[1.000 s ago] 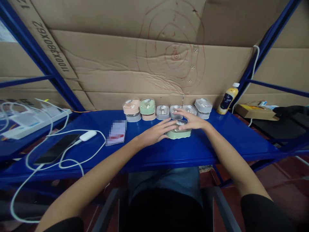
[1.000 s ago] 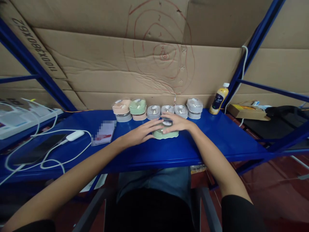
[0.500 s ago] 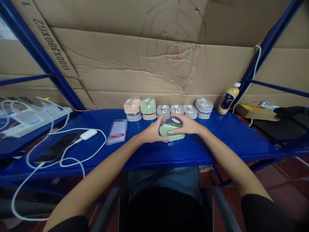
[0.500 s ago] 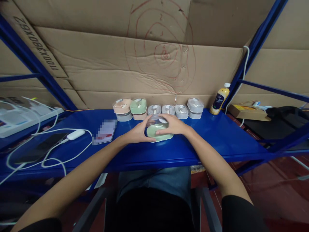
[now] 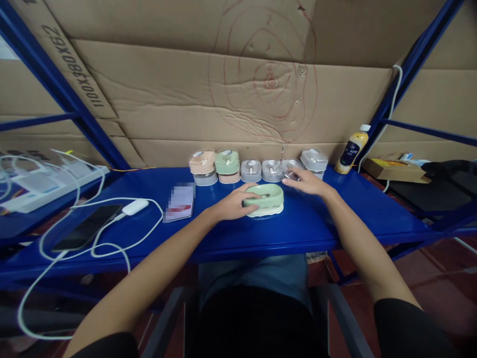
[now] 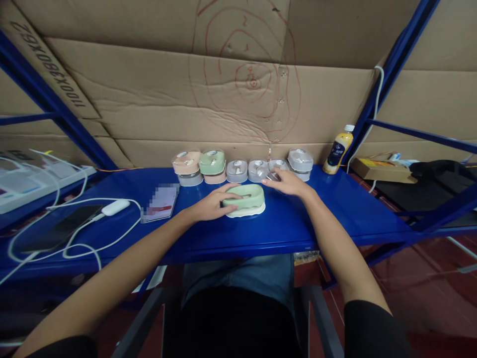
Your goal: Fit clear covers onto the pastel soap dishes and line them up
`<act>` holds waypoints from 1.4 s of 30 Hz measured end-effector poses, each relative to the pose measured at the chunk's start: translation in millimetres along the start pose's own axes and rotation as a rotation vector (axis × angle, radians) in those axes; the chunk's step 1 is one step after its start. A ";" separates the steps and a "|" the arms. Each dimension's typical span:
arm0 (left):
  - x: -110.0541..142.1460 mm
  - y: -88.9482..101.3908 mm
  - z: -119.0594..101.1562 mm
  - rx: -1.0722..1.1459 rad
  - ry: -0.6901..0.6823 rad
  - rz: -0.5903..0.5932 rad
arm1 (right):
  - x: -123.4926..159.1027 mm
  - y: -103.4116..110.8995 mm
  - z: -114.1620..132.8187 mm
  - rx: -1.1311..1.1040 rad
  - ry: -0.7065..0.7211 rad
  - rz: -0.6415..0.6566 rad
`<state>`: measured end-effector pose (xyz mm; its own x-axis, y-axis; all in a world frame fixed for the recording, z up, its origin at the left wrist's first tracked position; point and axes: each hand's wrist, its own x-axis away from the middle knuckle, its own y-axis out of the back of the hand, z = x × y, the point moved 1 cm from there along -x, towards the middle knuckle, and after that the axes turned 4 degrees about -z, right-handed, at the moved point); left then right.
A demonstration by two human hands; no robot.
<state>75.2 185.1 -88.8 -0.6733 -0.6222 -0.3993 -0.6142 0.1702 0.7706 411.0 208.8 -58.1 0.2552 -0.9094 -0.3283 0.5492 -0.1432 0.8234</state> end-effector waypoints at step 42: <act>-0.4 -29.2 -5.2 0.184 0.133 -0.051 | 14.2 -34.8 62.3 -0.021 0.369 0.094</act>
<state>95.6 176.4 -108.6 -0.5869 -0.7268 -0.3569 -0.7191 0.2652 0.6424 346.0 176.6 -62.6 0.5727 -0.7159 -0.3994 0.5247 -0.0542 0.8495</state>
